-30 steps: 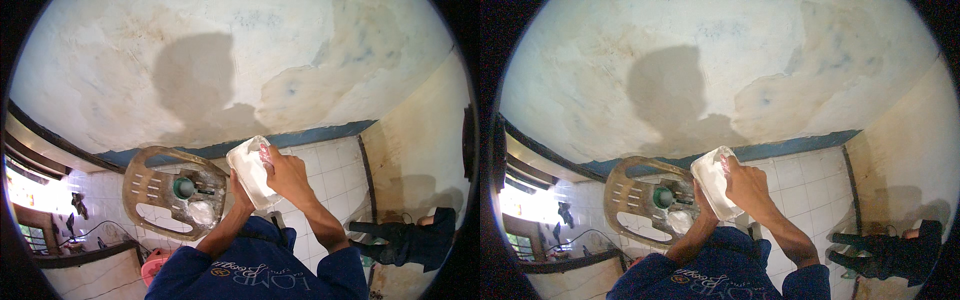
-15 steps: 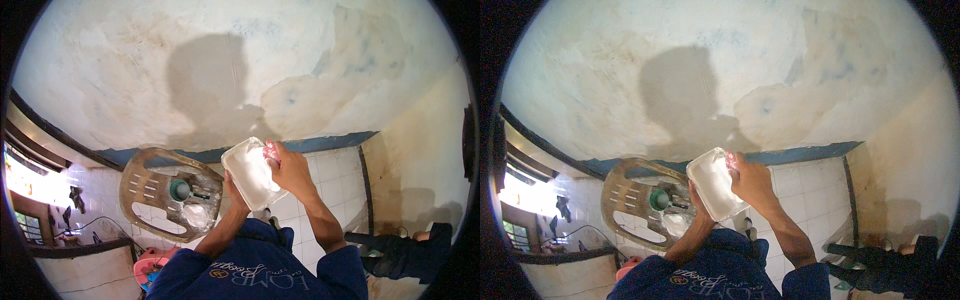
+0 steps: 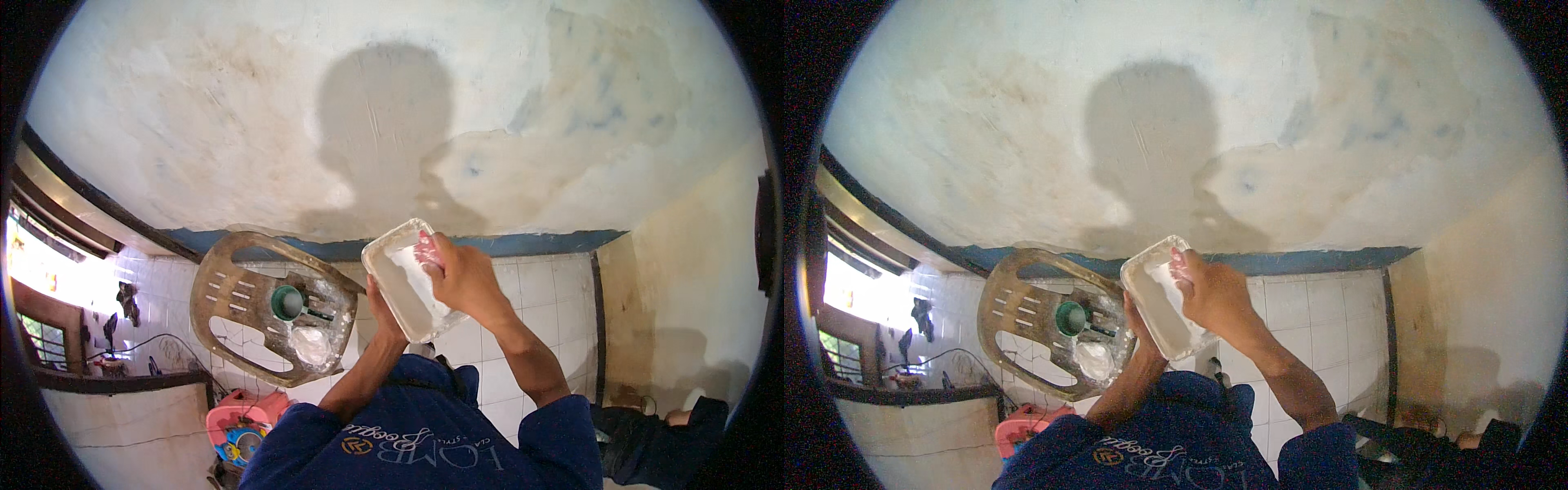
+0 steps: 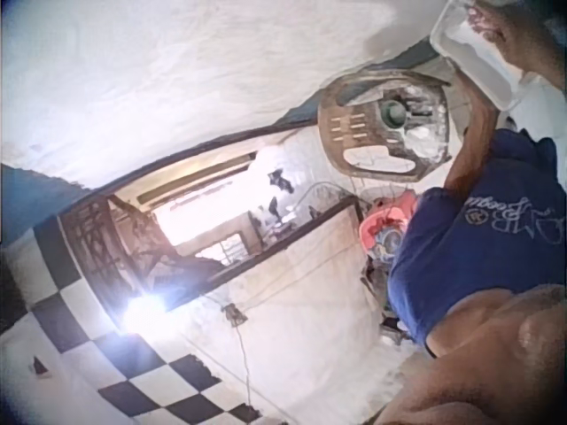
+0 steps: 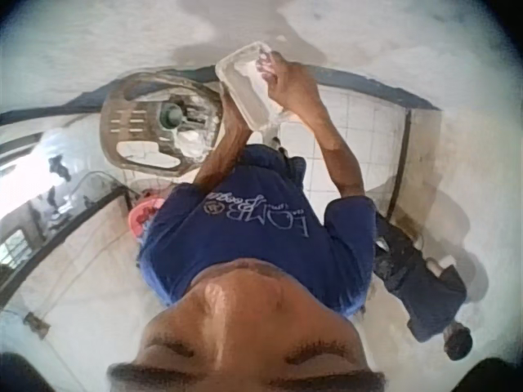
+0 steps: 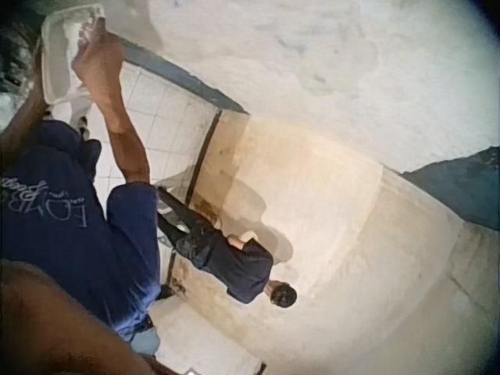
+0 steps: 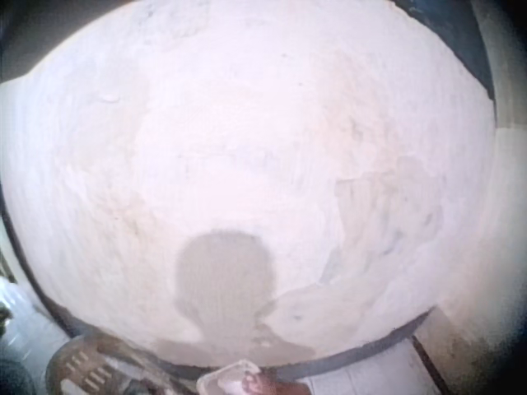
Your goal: The person applies plaster to a wall with a spatula, then mixes more plaster in a container by hand and with the spatula.
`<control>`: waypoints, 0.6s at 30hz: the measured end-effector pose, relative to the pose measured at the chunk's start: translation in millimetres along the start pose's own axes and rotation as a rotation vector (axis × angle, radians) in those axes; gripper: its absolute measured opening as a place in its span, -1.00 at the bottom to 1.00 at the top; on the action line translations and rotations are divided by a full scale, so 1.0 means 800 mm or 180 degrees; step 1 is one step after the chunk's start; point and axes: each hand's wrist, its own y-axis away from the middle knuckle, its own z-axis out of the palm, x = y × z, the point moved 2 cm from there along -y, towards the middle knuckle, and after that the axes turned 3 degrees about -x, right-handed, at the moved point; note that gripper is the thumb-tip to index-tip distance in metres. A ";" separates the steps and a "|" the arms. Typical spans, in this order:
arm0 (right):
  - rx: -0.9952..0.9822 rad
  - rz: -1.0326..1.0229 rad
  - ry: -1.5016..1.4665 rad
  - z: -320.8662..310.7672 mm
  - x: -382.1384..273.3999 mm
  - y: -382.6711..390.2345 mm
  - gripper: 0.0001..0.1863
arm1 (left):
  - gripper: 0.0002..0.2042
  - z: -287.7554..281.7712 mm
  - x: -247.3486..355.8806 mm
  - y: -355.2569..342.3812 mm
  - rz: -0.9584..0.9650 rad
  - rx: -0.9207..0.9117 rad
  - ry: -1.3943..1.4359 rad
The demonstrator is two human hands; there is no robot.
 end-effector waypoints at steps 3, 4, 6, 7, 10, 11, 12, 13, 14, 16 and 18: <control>-0.0026 0.0366 0.0308 -0.012 0.017 -0.006 -0.66 | -0.18 0.004 -0.011 0.000 0.0058 0.0261 -0.0177; -0.0039 0.0357 0.0306 -0.010 0.019 -0.005 -0.66 | -0.18 0.007 -0.016 0.000 0.0069 0.0271 -0.0172; -0.0173 -0.0042 0.0090 -0.001 0.016 -0.002 -0.65 | -0.30 0.022 -0.022 -0.003 0.0326 0.0105 -0.0056; -0.0170 -0.0049 0.0097 -0.002 0.022 0.002 -0.65 | -0.30 0.022 -0.027 -0.005 0.0331 0.0098 -0.0052; -0.0335 0.0152 0.0165 -0.016 0.034 0.008 -0.67 | -0.31 0.007 -0.038 -0.008 0.0359 -0.0021 -0.0203; -0.0338 0.0160 0.0172 -0.024 0.032 0.008 -0.67 | -0.31 0.008 -0.043 -0.008 0.0353 -0.0021 -0.0195; -0.0219 0.0176 0.0115 -0.030 0.030 0.008 -0.67 | -0.31 0.009 -0.049 -0.008 0.0330 0.0027 -0.0013; -0.0100 0.0192 0.0057 -0.034 0.029 0.008 -0.68 | -0.32 0.010 -0.054 -0.008 0.0307 0.0074 0.0169; -0.0098 0.0203 0.0065 -0.031 0.030 0.011 -0.68 | -0.32 0.012 -0.059 -0.008 0.0296 0.0071 0.0175; -0.0130 -0.0179 0.0084 -0.022 0.032 0.018 -0.67 | -0.32 0.011 -0.069 -0.010 0.0331 0.0134 0.0230; -0.0217 -0.0056 0.0090 -0.020 0.043 0.025 -0.67 | -0.31 0.004 -0.073 -0.013 0.0377 0.0127 0.0172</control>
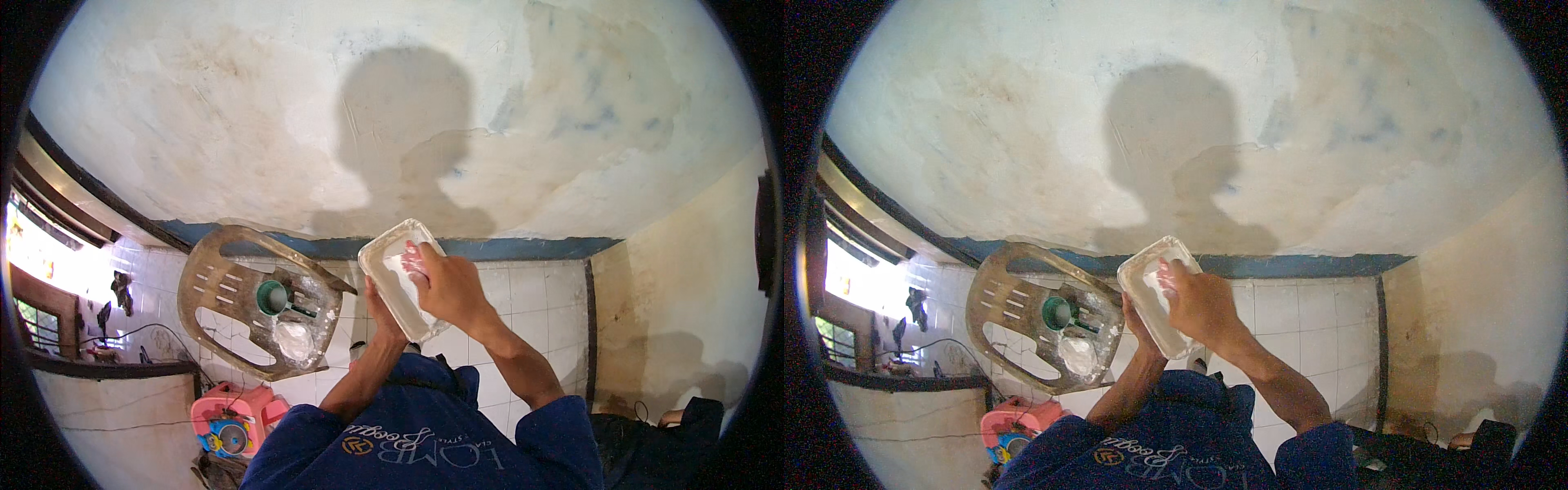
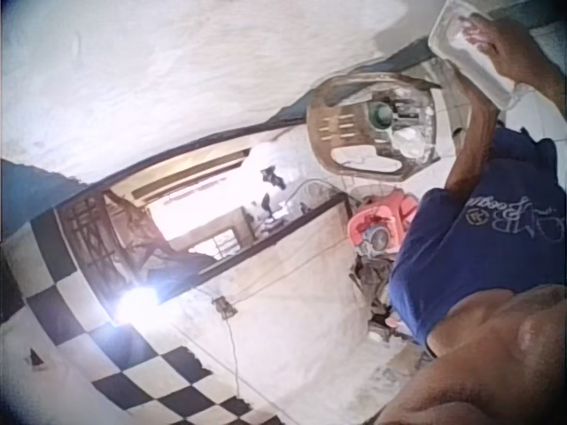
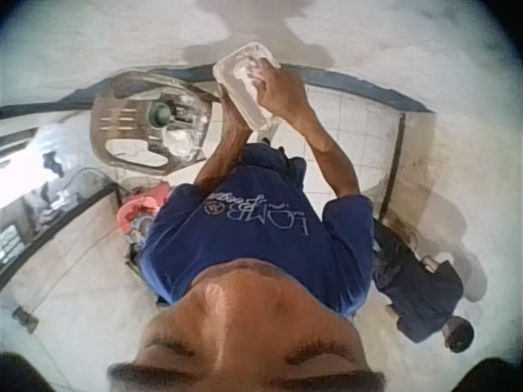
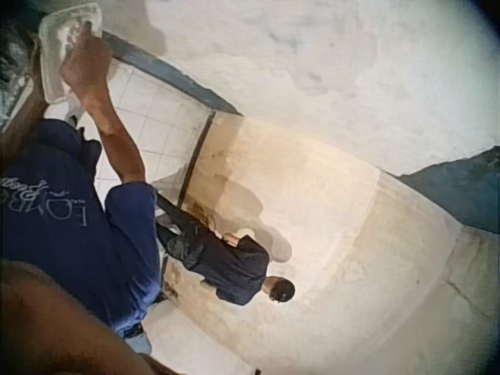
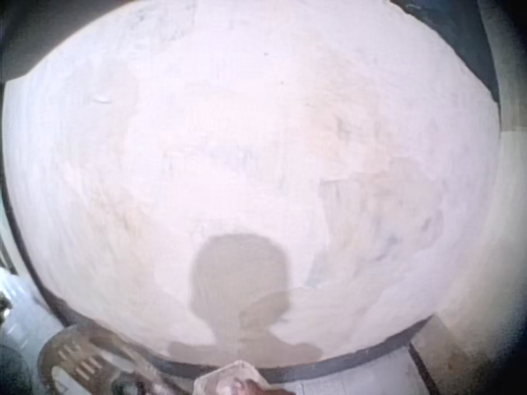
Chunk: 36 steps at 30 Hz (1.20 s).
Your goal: The person applies plaster to a wall with a spatula, then mixes more plaster in a container by hand and with the spatula.
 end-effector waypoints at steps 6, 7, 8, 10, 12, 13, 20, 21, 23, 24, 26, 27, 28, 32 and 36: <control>0.0192 0.0116 -0.0047 -0.013 -0.014 0.003 -0.71 | -0.30 -0.001 -0.005 0.010 -0.0005 -0.0085 -0.0014; 0.0189 0.0131 -0.0052 -0.006 -0.016 0.007 -0.71 | -0.30 -0.004 -0.005 0.011 0.0014 -0.0077 0.0061; 0.0008 0.0160 -0.0004 0.004 -0.017 0.011 -0.71 | -0.30 -0.004 -0.003 0.011 0.0039 -0.0082 0.0134; -0.0099 0.0265 0.0088 0.010 -0.019 0.014 -0.69 | -0.30 -0.005 0.006 0.013 -0.0013 -0.0128 -0.0008; 0.0012 0.0307 0.0089 0.009 -0.023 0.011 -0.69 | -0.30 -0.003 0.014 0.014 -0.0054 -0.0191 -0.0119; 0.0117 0.0348 0.0074 0.009 -0.026 0.010 -0.68 | -0.30 -0.002 0.016 0.016 -0.0115 -0.0301 0.0004; 0.0075 0.0364 0.0056 0.036 -0.053 -0.002 -0.62 | -0.32 -0.009 0.046 0.018 -0.0337 -0.0332 0.0181; 0.0078 0.0370 0.0066 0.036 -0.059 -0.004 -0.62 | -0.31 -0.012 0.050 0.018 -0.0326 -0.0405 0.0151; 0.0229 0.0364 0.0073 0.037 -0.069 -0.007 -0.61 | -0.31 -0.010 0.059 0.020 -0.0301 -0.0349 0.0007; 0.0235 0.0374 0.0078 0.044 -0.072 -0.009 -0.61 | -0.31 -0.008 0.064 0.021 -0.0269 -0.0289 -0.0145; 0.0276 0.0269 0.0194 0.061 -0.080 -0.015 -0.62 | -0.31 -0.019 0.070 0.019 -0.0349 -0.0205 0.0006; 0.0280 0.0276 0.0189 0.062 -0.083 -0.018 -0.62 | -0.31 -0.024 0.074 0.019 -0.0417 -0.0116 0.0154; 0.0217 0.0468 0.0197 0.060 -0.083 -0.022 -0.62 | -0.31 -0.029 0.079 0.018 -0.0423 -0.0114 0.0148; 0.0288 0.0598 0.0109 0.063 -0.095 -0.029 -0.62 | -0.26 -0.034 0.095 0.016 -0.0464 -0.0242 -0.0004; 0.0166 0.0623 0.0190 0.084 -0.095 -0.034 -0.66 | -0.31 -0.039 0.108 0.010 -0.0344 -0.0386 0.0074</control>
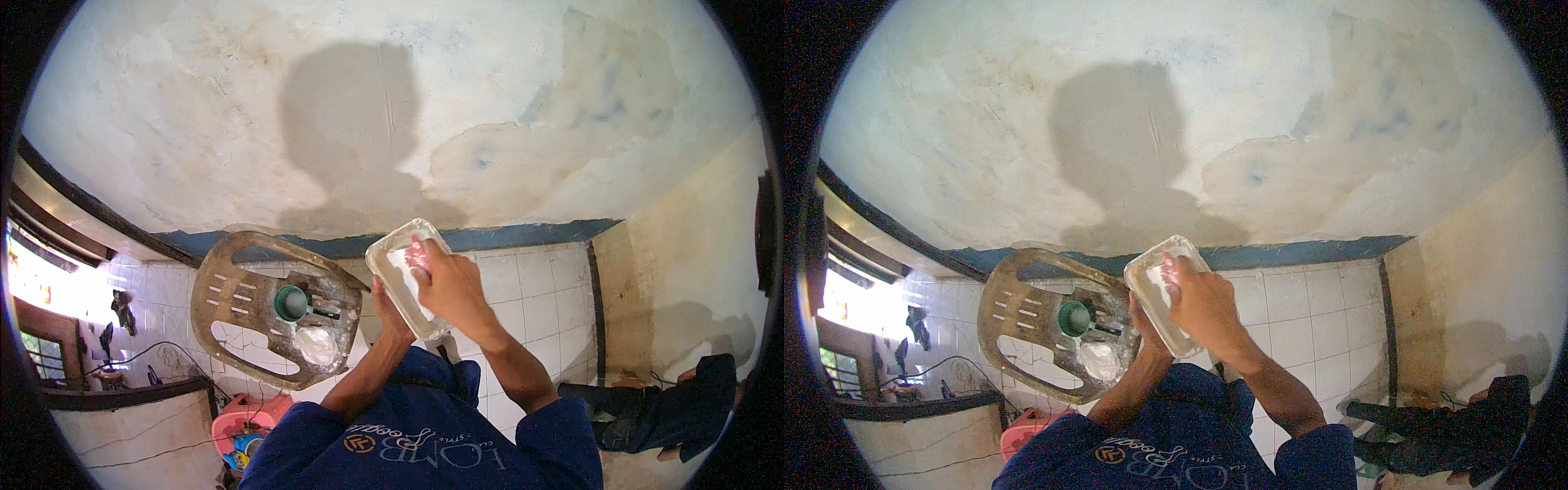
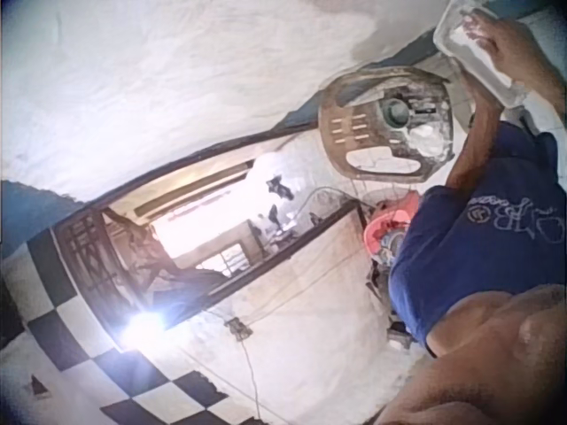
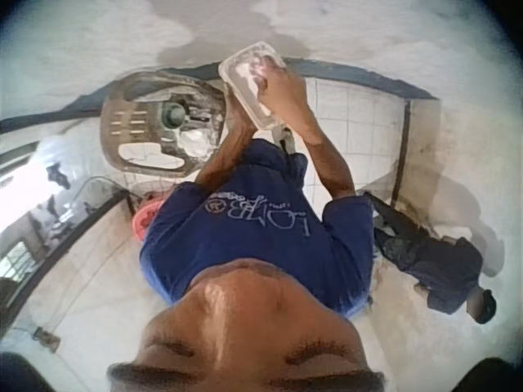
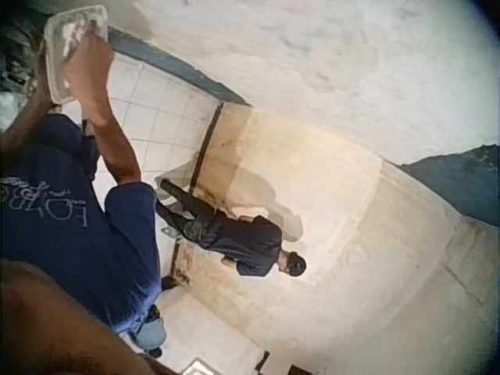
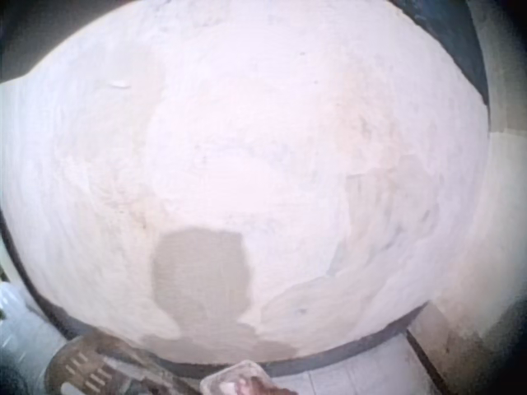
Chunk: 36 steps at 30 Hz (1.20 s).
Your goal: The person applies plaster to a wall with a spatula, then mixes more plaster in a container by hand and with the spatula.
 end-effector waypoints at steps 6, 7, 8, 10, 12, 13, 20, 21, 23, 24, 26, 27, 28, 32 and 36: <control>0.0128 -0.0035 0.0134 -0.049 -0.002 -0.012 -0.70 | -0.20 -0.002 0.002 -0.008 -0.0140 0.0147 0.0093; 0.0164 -0.0065 0.0253 -0.054 -0.003 -0.014 -0.71 | -0.20 -0.004 0.002 -0.009 -0.0128 0.0157 0.0100; 0.0169 -0.0156 0.0419 -0.054 -0.001 -0.016 -0.74 | -0.20 -0.005 0.002 -0.009 -0.0161 0.0234 0.0045; 0.0160 -0.0223 0.0590 -0.052 0.002 -0.019 -0.75 | -0.20 -0.004 0.000 -0.010 -0.0194 0.0315 -0.0004; 0.0148 -0.0295 0.0758 -0.045 0.007 -0.022 -0.76 | -0.21 0.001 -0.001 -0.012 -0.0145 0.0391 -0.0005; 0.0155 -0.0362 0.0820 -0.040 0.010 -0.023 -0.76 | -0.21 0.003 -0.002 -0.013 -0.0146 0.0395 0.0001; -0.0116 -0.0323 0.0666 -0.031 0.011 -0.015 -0.72 | -0.22 0.004 -0.007 -0.015 -0.0050 0.0586 -0.0199; -0.0117 -0.0320 0.0662 -0.030 0.011 -0.015 -0.72 | -0.22 0.005 -0.007 -0.015 -0.0053 0.0520 -0.0178; -0.0232 -0.0146 0.0362 -0.029 0.012 -0.017 -0.70 | -0.21 0.008 -0.006 -0.015 -0.0069 0.0556 -0.0203; -0.0224 -0.0136 0.0358 -0.027 0.012 -0.018 -0.70 | -0.20 0.010 -0.006 -0.015 -0.0081 0.0589 -0.0224; -0.0209 -0.0163 0.0321 -0.024 0.011 -0.019 -0.69 | -0.23 0.008 -0.006 -0.016 -0.0057 0.0438 -0.0143; -0.0202 -0.0154 0.0316 -0.025 0.011 -0.019 -0.69 | -0.26 0.009 -0.006 -0.016 -0.0021 0.0291 -0.0056; -0.0199 -0.0097 0.0212 -0.026 0.011 -0.020 -0.69 | -0.26 0.009 -0.004 -0.016 -0.0031 0.0288 -0.0062; -0.0089 -0.0143 -0.0201 -0.015 0.024 -0.022 -0.69 | -0.24 0.007 -0.002 -0.016 -0.0089 0.0307 -0.0133; -0.0062 -0.0054 -0.0578 -0.020 0.028 -0.022 -0.68 | -0.17 0.006 0.003 -0.019 -0.0024 0.0199 -0.0121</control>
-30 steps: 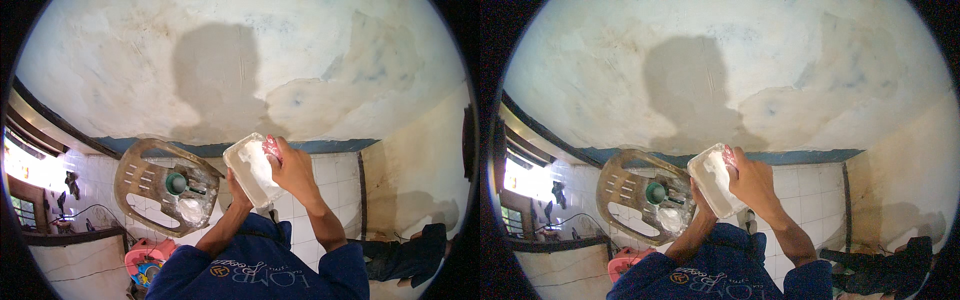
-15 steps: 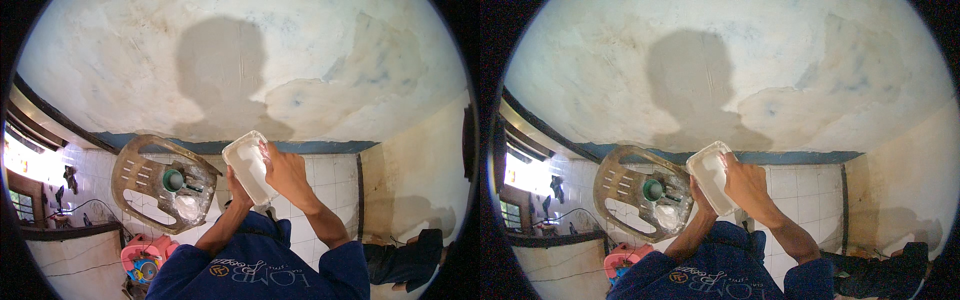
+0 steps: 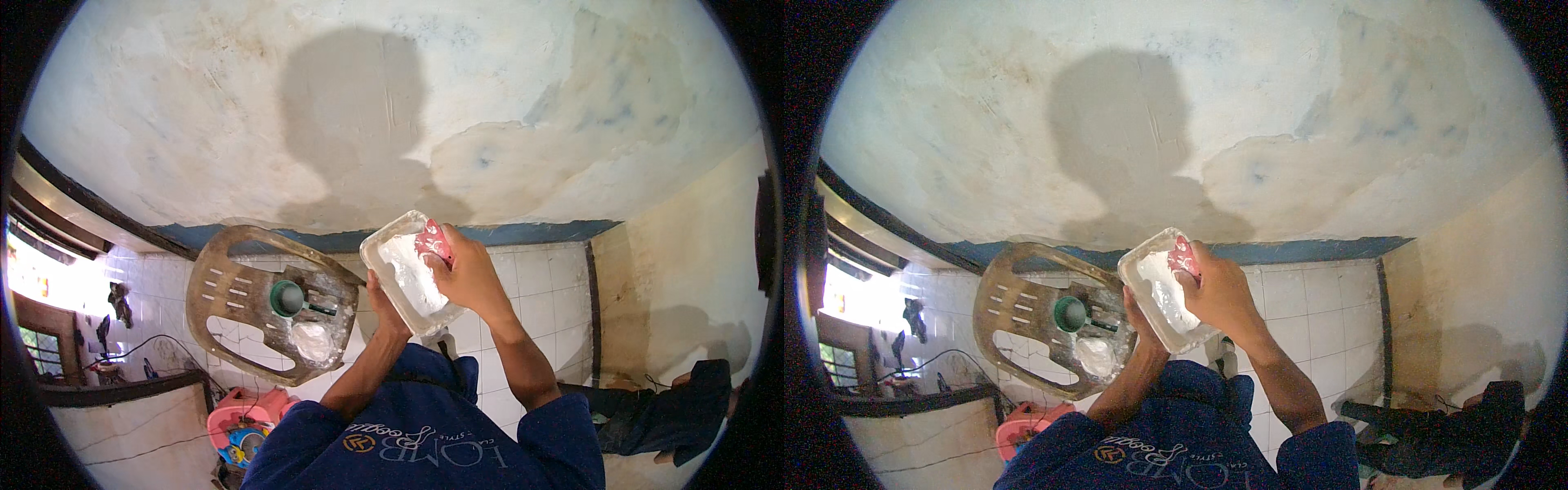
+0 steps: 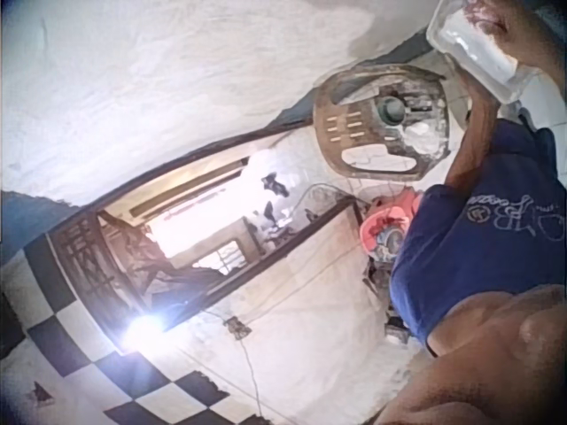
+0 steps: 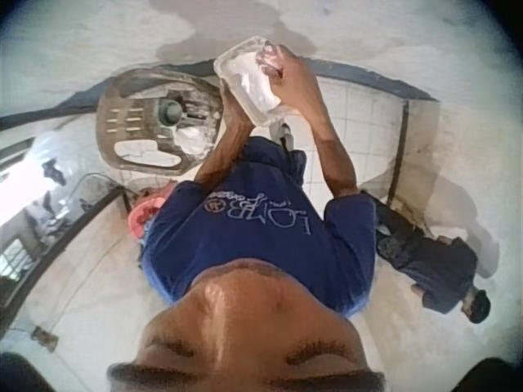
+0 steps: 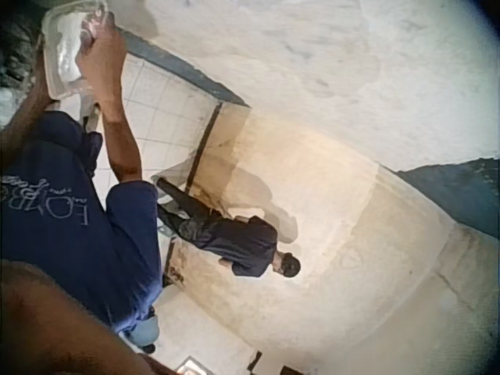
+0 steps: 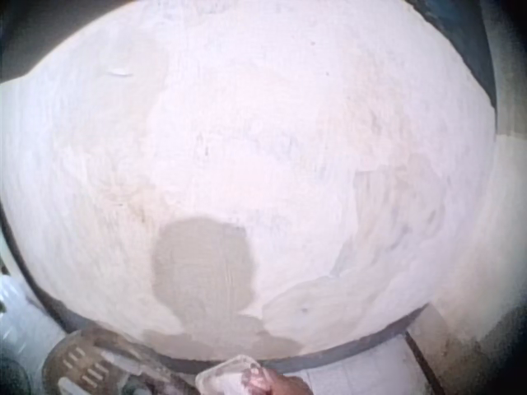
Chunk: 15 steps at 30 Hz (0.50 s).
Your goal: The person applies plaster to a wall with a spatula, then mixes more plaster in a container by hand and with the spatula.
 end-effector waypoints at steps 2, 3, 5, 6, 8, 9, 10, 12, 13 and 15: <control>0.0032 -0.0211 -0.0286 0.003 0.002 0.001 -0.67 | -0.17 -0.003 0.002 0.000 -0.0022 -0.0024 0.0070; 0.0042 -0.0207 -0.0288 0.003 0.001 0.003 -0.67 | -0.18 -0.004 0.003 -0.001 -0.0042 -0.0049 0.0143; -0.0142 0.0033 0.0390 0.005 0.001 0.005 -0.65 | -0.18 -0.009 0.005 0.000 -0.0040 -0.0028 0.0097; -0.0140 0.0033 0.0388 0.002 -0.001 0.005 -0.65 | -0.18 -0.011 0.006 0.000 -0.0030 -0.0002 0.0056; 0.0119 0.0091 0.0494 -0.012 -0.009 0.005 -0.65 | -0.18 -0.013 0.006 0.000 -0.0032 0.0033 0.0037; 0.0116 0.0094 0.0496 -0.013 -0.011 0.003 -0.65 | -0.18 -0.013 0.006 0.000 -0.0034 0.0071 0.0021; 0.0024 0.0060 0.0511 -0.013 -0.013 0.000 -0.65 | -0.18 -0.013 0.007 0.001 -0.0037 0.0073 0.0023; -0.0045 0.0034 0.0526 -0.012 -0.012 -0.001 -0.65 | -0.18 -0.011 0.010 0.002 -0.0122 0.0088 -0.0011; -0.0006 0.0101 0.0638 -0.011 -0.004 -0.001 -0.66 | -0.18 -0.010 0.011 0.003 -0.0130 0.0080 -0.0014; 0.0018 0.0151 0.0763 -0.012 -0.004 -0.002 -0.66 | -0.19 -0.010 0.013 0.003 -0.0116 -0.0105 0.0181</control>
